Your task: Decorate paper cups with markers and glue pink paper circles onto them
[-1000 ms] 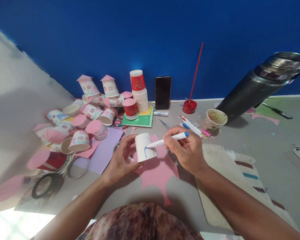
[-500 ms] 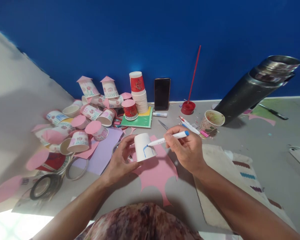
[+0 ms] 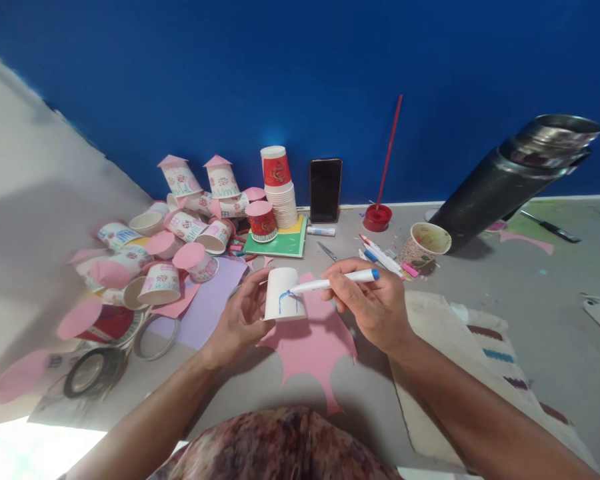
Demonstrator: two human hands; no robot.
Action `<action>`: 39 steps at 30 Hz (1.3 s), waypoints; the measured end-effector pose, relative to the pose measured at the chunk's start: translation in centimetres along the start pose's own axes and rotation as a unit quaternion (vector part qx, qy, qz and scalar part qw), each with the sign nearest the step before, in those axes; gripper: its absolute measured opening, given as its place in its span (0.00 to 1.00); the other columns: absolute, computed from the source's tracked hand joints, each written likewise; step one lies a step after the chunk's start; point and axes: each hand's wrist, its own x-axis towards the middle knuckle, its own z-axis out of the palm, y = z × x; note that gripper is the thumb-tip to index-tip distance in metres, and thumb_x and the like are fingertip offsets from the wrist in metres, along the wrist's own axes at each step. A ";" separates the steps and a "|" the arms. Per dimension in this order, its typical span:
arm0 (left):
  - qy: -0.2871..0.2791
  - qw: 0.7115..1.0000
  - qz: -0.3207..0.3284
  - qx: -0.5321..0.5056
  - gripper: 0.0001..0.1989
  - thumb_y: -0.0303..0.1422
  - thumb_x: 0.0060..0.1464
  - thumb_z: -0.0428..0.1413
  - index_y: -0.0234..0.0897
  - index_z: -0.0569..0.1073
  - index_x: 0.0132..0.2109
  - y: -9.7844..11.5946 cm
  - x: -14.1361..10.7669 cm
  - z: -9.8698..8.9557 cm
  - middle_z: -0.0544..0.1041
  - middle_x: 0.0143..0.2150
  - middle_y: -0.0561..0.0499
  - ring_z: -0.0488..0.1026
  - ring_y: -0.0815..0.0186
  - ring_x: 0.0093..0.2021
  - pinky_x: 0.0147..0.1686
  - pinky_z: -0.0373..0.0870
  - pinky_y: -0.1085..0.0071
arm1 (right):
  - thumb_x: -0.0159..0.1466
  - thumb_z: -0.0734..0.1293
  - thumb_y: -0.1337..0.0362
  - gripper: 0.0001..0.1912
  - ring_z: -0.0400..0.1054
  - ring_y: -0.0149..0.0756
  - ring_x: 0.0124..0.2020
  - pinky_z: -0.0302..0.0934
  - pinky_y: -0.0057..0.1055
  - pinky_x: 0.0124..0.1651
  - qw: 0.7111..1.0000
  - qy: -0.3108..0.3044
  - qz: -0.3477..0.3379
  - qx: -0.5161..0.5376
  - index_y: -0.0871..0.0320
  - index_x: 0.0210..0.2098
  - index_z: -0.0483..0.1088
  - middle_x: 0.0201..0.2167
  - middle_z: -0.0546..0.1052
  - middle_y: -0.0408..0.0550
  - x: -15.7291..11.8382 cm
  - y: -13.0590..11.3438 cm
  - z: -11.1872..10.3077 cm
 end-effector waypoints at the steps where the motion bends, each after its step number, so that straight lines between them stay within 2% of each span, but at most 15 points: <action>1: 0.002 1.000 -0.002 -0.004 0.36 0.23 0.48 0.66 0.44 0.68 0.63 0.0 0.0 0.0 0.70 0.65 0.44 0.66 0.51 0.68 0.61 0.69 0.60 | 0.70 0.70 0.58 0.08 0.68 0.29 0.21 0.61 0.26 0.23 1.000 -0.008 -0.008 -0.013 0.53 0.38 0.79 0.25 0.80 0.43 -0.2 -0.1 0.0; 6: -0.004 1.000 0.001 -0.012 0.36 0.23 0.46 0.67 0.43 0.68 0.63 -0.4 0.0 -0.1 0.71 0.64 0.43 0.66 0.49 0.67 0.62 0.69 0.58 | 0.69 0.71 0.61 0.05 0.68 0.28 0.20 0.59 0.25 0.23 0.993 -0.023 -0.052 -0.103 0.53 0.37 0.79 0.24 0.79 0.42 -0.7 -0.4 0.1; 11: -0.006 1.000 0.018 -0.014 0.37 0.23 0.46 0.66 0.44 0.68 0.63 -0.6 0.1 -0.2 0.69 0.65 0.43 0.65 0.49 0.68 0.61 0.69 0.60 | 0.70 0.70 0.61 0.05 0.70 0.29 0.22 0.60 0.25 0.23 0.990 -0.031 -0.061 -0.124 0.53 0.37 0.78 0.24 0.79 0.42 -0.8 -0.5 0.1; 17: 0.000 1.000 0.010 0.009 0.36 0.25 0.47 0.67 0.43 0.68 0.63 -0.5 0.0 -0.1 0.68 0.65 0.42 0.66 0.49 0.67 0.59 0.71 0.60 | 0.70 0.69 0.60 0.08 0.70 0.30 0.21 0.61 0.27 0.23 0.990 -0.062 -0.053 -0.116 0.54 0.35 0.78 0.24 0.78 0.42 -0.8 -0.5 0.1; 22: -0.009 0.999 0.021 0.023 0.36 0.26 0.48 0.67 0.45 0.67 0.63 -0.2 0.0 0.0 0.68 0.65 0.43 0.69 0.51 0.65 0.62 0.70 0.57 | 0.70 0.70 0.59 0.08 0.68 0.30 0.20 0.60 0.27 0.23 0.991 -0.036 -0.047 -0.120 0.53 0.36 0.78 0.25 0.79 0.42 -0.9 -0.4 0.1; 28: -0.003 0.999 0.017 0.036 0.35 0.27 0.48 0.67 0.44 0.67 0.63 0.0 0.0 0.2 0.68 0.64 0.42 0.70 0.50 0.64 0.61 0.71 0.57 | 0.71 0.69 0.59 0.09 0.68 0.30 0.21 0.60 0.27 0.24 0.993 -0.046 -0.038 -0.105 0.53 0.35 0.77 0.23 0.77 0.41 -0.7 -0.4 0.0; 31: -0.006 0.999 0.011 0.029 0.36 0.25 0.47 0.67 0.44 0.67 0.63 -0.1 0.0 0.2 0.68 0.65 0.42 0.70 0.51 0.65 0.61 0.70 0.58 | 0.71 0.69 0.58 0.10 0.66 0.29 0.21 0.59 0.27 0.24 0.994 -0.029 -0.033 -0.103 0.53 0.34 0.76 0.23 0.77 0.41 -0.7 -0.4 0.0; 36: 0.003 1.000 0.008 0.014 0.38 0.21 0.45 0.65 0.44 0.66 0.63 -0.2 0.0 0.2 0.68 0.66 0.42 0.70 0.53 0.64 0.60 0.70 0.61 | 0.71 0.69 0.56 0.12 0.66 0.30 0.20 0.58 0.28 0.22 0.994 -0.044 -0.020 -0.093 0.54 0.34 0.76 0.22 0.76 0.42 -0.7 -0.3 -0.1; 39: -0.007 1.000 0.010 0.007 0.39 0.21 0.45 0.66 0.45 0.67 0.63 -0.2 0.0 0.2 0.69 0.65 0.43 0.70 0.52 0.65 0.61 0.69 0.59 | 0.71 0.69 0.55 0.12 0.66 0.30 0.20 0.59 0.28 0.23 0.994 -0.020 -0.025 -0.101 0.55 0.34 0.76 0.23 0.76 0.43 -0.5 -0.4 0.0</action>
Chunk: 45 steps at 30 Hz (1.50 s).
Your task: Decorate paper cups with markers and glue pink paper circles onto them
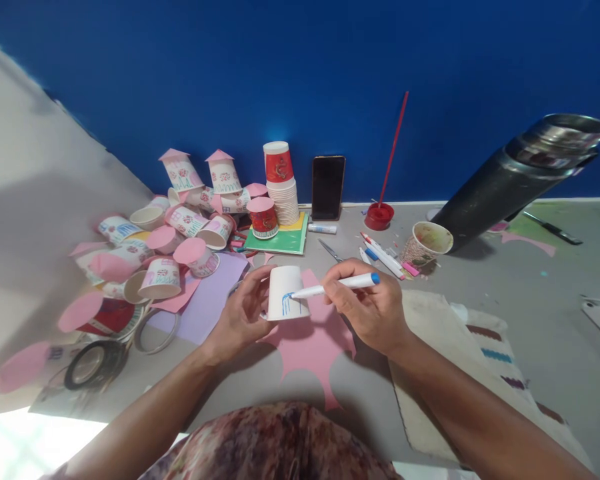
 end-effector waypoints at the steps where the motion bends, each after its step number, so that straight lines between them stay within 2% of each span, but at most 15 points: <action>1: 0.000 1.000 0.000 0.000 0.39 0.21 0.45 0.66 0.45 0.67 0.63 0.0 0.0 0.0 0.69 0.65 0.43 0.69 0.52 0.65 0.62 0.69 0.59 | 0.70 0.69 0.55 0.12 0.66 0.30 0.20 0.59 0.28 0.23 1.000 0.008 -0.001 -0.003 0.55 0.34 0.76 0.23 0.77 0.43 0.1 -0.1 0.0; 8: 0.001 1.000 0.011 -0.010 0.39 0.21 0.45 0.66 0.48 0.67 0.63 -0.3 0.1 -0.3 0.69 0.66 0.45 0.69 0.53 0.66 0.62 0.69 0.59 | 0.70 0.69 0.55 0.13 0.68 0.31 0.20 0.59 0.28 0.22 1.000 -0.005 0.010 0.021 0.54 0.32 0.76 0.20 0.75 0.43 0.1 -0.1 -0.2; 12: 0.009 1.000 0.007 -0.007 0.39 0.21 0.45 0.66 0.47 0.67 0.63 -0.3 0.1 -0.3 0.70 0.66 0.44 0.69 0.52 0.67 0.64 0.68 0.56 | 0.70 0.70 0.55 0.12 0.66 0.30 0.19 0.59 0.27 0.22 1.000 0.014 0.007 0.025 0.54 0.34 0.77 0.21 0.77 0.43 0.2 0.1 -0.2; 17: 0.002 1.000 0.007 -0.020 0.40 0.20 0.45 0.66 0.47 0.67 0.63 -0.2 0.1 -0.2 0.72 0.65 0.44 0.71 0.54 0.65 0.62 0.70 0.59 | 0.70 0.70 0.54 0.12 0.67 0.31 0.20 0.60 0.27 0.22 0.999 0.025 0.010 0.024 0.54 0.34 0.77 0.22 0.77 0.43 0.4 0.2 -0.2; 24: 0.021 1.000 -0.008 -0.016 0.38 0.23 0.46 0.68 0.46 0.66 0.63 -0.5 0.4 -0.6 0.71 0.66 0.43 0.70 0.54 0.66 0.61 0.71 0.58 | 0.70 0.69 0.54 0.15 0.66 0.31 0.20 0.58 0.28 0.21 0.999 0.000 0.028 0.030 0.55 0.31 0.76 0.20 0.75 0.42 0.3 0.2 -0.3; 29: 0.014 1.000 -0.007 -0.010 0.38 0.24 0.46 0.69 0.46 0.66 0.63 -0.8 0.5 -0.6 0.72 0.65 0.43 0.70 0.52 0.66 0.63 0.69 0.56 | 0.70 0.70 0.53 0.14 0.67 0.31 0.20 0.59 0.28 0.22 0.999 0.025 0.024 0.036 0.55 0.34 0.77 0.22 0.76 0.43 0.5 0.7 -0.2; 35: 0.005 1.000 -0.011 -0.023 0.39 0.23 0.46 0.68 0.46 0.65 0.64 -1.1 0.2 -0.5 0.71 0.66 0.42 0.72 0.54 0.64 0.59 0.71 0.60 | 0.69 0.71 0.54 0.12 0.66 0.29 0.20 0.58 0.26 0.22 0.998 0.023 0.033 0.049 0.54 0.33 0.77 0.22 0.77 0.42 0.6 1.0 -0.2; 41: 0.014 1.000 -0.011 -0.016 0.39 0.23 0.45 0.67 0.46 0.66 0.64 -0.8 0.2 -0.4 0.70 0.66 0.42 0.70 0.52 0.65 0.59 0.71 0.60 | 0.68 0.72 0.51 0.14 0.67 0.31 0.20 0.58 0.27 0.21 0.994 0.007 0.064 0.086 0.53 0.32 0.77 0.22 0.76 0.43 0.5 0.9 -0.3; 45: 0.012 1.000 -0.001 -0.012 0.39 0.22 0.45 0.67 0.46 0.66 0.63 -0.8 0.3 -0.4 0.71 0.66 0.44 0.70 0.53 0.66 0.59 0.71 0.61 | 0.68 0.72 0.52 0.12 0.67 0.32 0.21 0.57 0.28 0.21 0.995 0.024 0.051 0.082 0.53 0.34 0.78 0.23 0.77 0.44 0.5 1.1 -0.3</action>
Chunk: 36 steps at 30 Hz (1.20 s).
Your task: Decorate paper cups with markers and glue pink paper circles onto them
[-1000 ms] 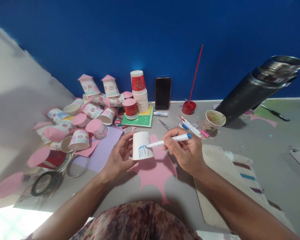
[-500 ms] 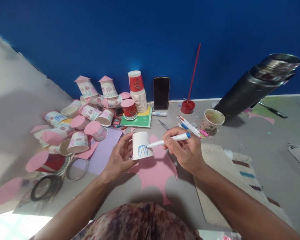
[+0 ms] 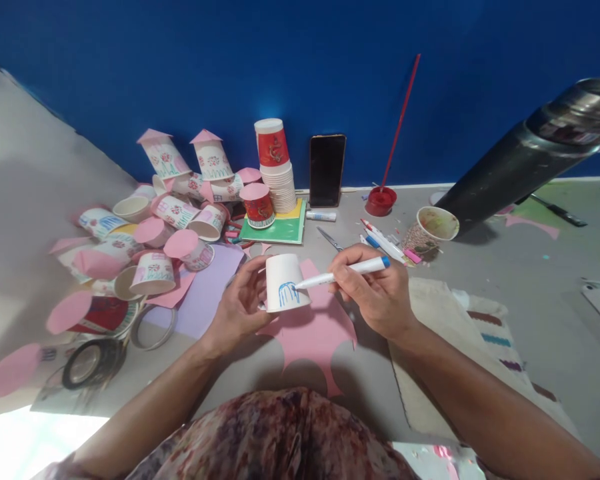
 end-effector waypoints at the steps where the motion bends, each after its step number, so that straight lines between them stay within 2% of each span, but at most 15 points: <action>1: -0.001 1.000 0.003 0.000 0.39 0.21 0.45 0.66 0.47 0.67 0.63 0.0 0.0 0.0 0.71 0.66 0.44 0.69 0.53 0.66 0.60 0.70 0.61 | 0.68 0.72 0.53 0.11 0.67 0.32 0.21 0.57 0.28 0.21 1.000 0.001 -0.004 -0.001 0.53 0.35 0.78 0.23 0.77 0.44 0.0 0.0 0.0; 5: -0.007 1.000 0.016 0.007 0.38 0.20 0.46 0.65 0.47 0.67 0.64 -0.2 0.1 0.0 0.70 0.66 0.45 0.68 0.53 0.68 0.61 0.69 0.62 | 0.69 0.71 0.57 0.08 0.68 0.32 0.22 0.58 0.27 0.22 1.000 -0.012 -0.019 -0.010 0.53 0.35 0.78 0.23 0.77 0.43 -0.1 0.0 0.0; 10: -0.003 1.000 0.020 0.013 0.38 0.21 0.46 0.67 0.47 0.68 0.63 -0.2 0.1 -0.2 0.71 0.65 0.45 0.71 0.54 0.65 0.60 0.71 0.63 | 0.70 0.71 0.57 0.10 0.68 0.31 0.21 0.58 0.26 0.21 0.999 -0.036 -0.027 -0.007 0.54 0.34 0.77 0.21 0.76 0.42 -0.2 -0.2 -0.1; 15: -0.009 0.999 0.024 0.033 0.38 0.22 0.48 0.67 0.46 0.67 0.64 0.2 0.2 -0.2 0.71 0.66 0.43 0.69 0.54 0.67 0.60 0.71 0.61 | 0.70 0.70 0.58 0.08 0.68 0.30 0.21 0.58 0.26 0.22 0.999 -0.020 -0.038 -0.013 0.54 0.37 0.78 0.21 0.76 0.42 -0.1 0.0 0.1; 23: -0.018 0.999 0.038 0.033 0.38 0.24 0.48 0.69 0.47 0.67 0.64 -0.3 0.4 -0.5 0.70 0.66 0.43 0.72 0.53 0.65 0.58 0.73 0.60 | 0.70 0.70 0.59 0.11 0.67 0.31 0.20 0.57 0.28 0.20 0.998 -0.051 -0.032 -0.021 0.55 0.32 0.77 0.22 0.76 0.43 -0.2 -0.5 -0.2; 27: -0.018 0.998 0.041 0.038 0.36 0.25 0.49 0.69 0.47 0.67 0.63 0.0 0.4 -0.4 0.71 0.66 0.43 0.72 0.52 0.65 0.59 0.73 0.59 | 0.70 0.70 0.58 0.10 0.66 0.29 0.19 0.56 0.27 0.20 0.998 -0.042 -0.039 -0.021 0.55 0.34 0.78 0.23 0.78 0.43 -0.3 -0.7 0.0; 31: -0.019 0.998 0.043 0.046 0.37 0.24 0.48 0.68 0.47 0.68 0.63 0.3 0.4 -0.1 0.70 0.66 0.45 0.71 0.53 0.66 0.62 0.71 0.58 | 0.69 0.71 0.57 0.09 0.67 0.29 0.20 0.57 0.27 0.22 0.996 -0.030 -0.060 -0.052 0.55 0.37 0.78 0.23 0.79 0.43 -0.1 -0.9 0.3; 36: -0.018 0.997 0.042 0.057 0.38 0.22 0.47 0.67 0.47 0.68 0.64 0.3 0.2 -0.2 0.71 0.66 0.45 0.68 0.53 0.68 0.62 0.71 0.59 | 0.70 0.69 0.60 0.10 0.68 0.30 0.21 0.58 0.27 0.23 0.995 -0.046 -0.070 -0.062 0.55 0.34 0.77 0.23 0.78 0.43 -0.1 -1.0 0.2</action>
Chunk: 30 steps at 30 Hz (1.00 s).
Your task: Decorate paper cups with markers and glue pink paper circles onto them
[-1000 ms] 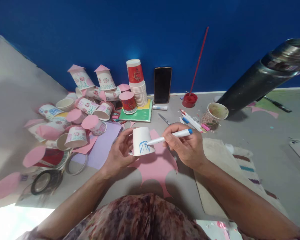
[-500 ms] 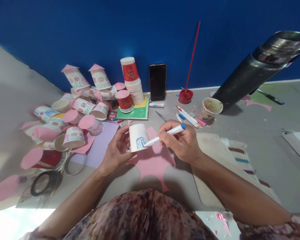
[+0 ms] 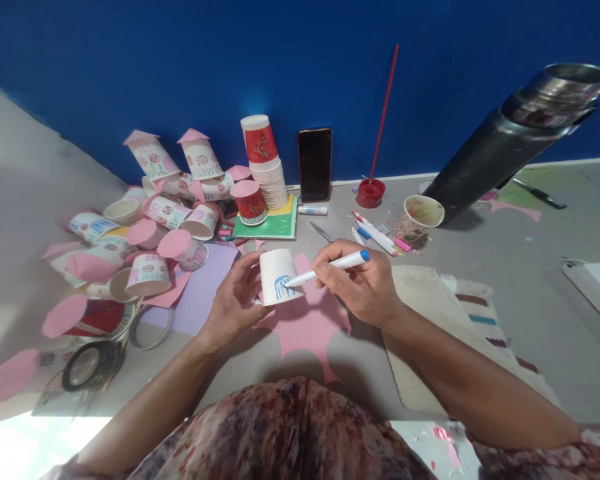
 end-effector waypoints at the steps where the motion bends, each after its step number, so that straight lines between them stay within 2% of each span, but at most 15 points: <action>1: 0.001 1.000 -0.002 0.000 0.38 0.21 0.47 0.67 0.47 0.68 0.64 0.0 0.0 0.0 0.71 0.66 0.45 0.68 0.53 0.68 0.62 0.71 0.59 | 0.70 0.69 0.60 0.10 0.67 0.29 0.20 0.57 0.27 0.22 1.000 -0.004 0.003 0.004 0.55 0.33 0.77 0.23 0.78 0.43 0.0 0.0 -0.1; 8: -0.003 1.000 0.003 0.001 0.38 0.22 0.47 0.67 0.48 0.68 0.64 0.1 0.0 0.0 0.71 0.66 0.45 0.68 0.53 0.68 0.61 0.72 0.60 | 0.70 0.69 0.60 0.09 0.65 0.28 0.19 0.55 0.27 0.21 1.000 0.010 0.017 0.016 0.55 0.35 0.77 0.23 0.78 0.42 0.0 0.0 0.0; 13: 0.008 1.000 -0.003 0.004 0.37 0.23 0.47 0.68 0.47 0.68 0.63 0.2 0.0 0.1 0.71 0.66 0.44 0.68 0.52 0.68 0.61 0.72 0.59 | 0.70 0.69 0.57 0.12 0.65 0.29 0.18 0.55 0.27 0.20 0.999 -0.016 0.030 0.034 0.55 0.32 0.77 0.22 0.77 0.43 -0.1 0.1 0.0; 15: 0.007 1.000 -0.002 0.006 0.37 0.24 0.47 0.68 0.47 0.68 0.63 0.3 0.0 0.1 0.71 0.65 0.44 0.68 0.51 0.68 0.61 0.72 0.58 | 0.70 0.70 0.56 0.12 0.65 0.29 0.18 0.55 0.27 0.19 0.999 -0.007 0.033 0.035 0.55 0.34 0.77 0.22 0.78 0.43 -0.2 0.0 0.0; 19: 0.005 1.000 0.002 0.014 0.36 0.25 0.48 0.68 0.47 0.68 0.63 0.4 0.0 0.2 0.71 0.66 0.44 0.70 0.51 0.66 0.61 0.72 0.57 | 0.69 0.70 0.55 0.12 0.67 0.30 0.19 0.57 0.28 0.21 1.000 0.006 0.024 0.016 0.55 0.35 0.78 0.23 0.79 0.44 0.0 -0.3 0.2; 24: 0.008 1.000 0.002 0.023 0.36 0.26 0.48 0.69 0.46 0.68 0.63 0.4 0.0 0.1 0.71 0.66 0.44 0.68 0.51 0.68 0.61 0.72 0.57 | 0.69 0.70 0.53 0.15 0.67 0.31 0.19 0.58 0.28 0.21 1.000 -0.014 0.011 -0.003 0.56 0.30 0.76 0.21 0.77 0.44 0.1 -0.7 0.2; 30: 0.004 1.000 0.008 0.023 0.37 0.25 0.48 0.68 0.47 0.68 0.64 0.4 0.0 0.2 0.71 0.65 0.45 0.69 0.52 0.67 0.60 0.73 0.59 | 0.69 0.70 0.56 0.12 0.67 0.31 0.19 0.60 0.29 0.22 1.000 -0.015 0.010 -0.004 0.54 0.32 0.78 0.21 0.78 0.44 0.1 -0.7 0.2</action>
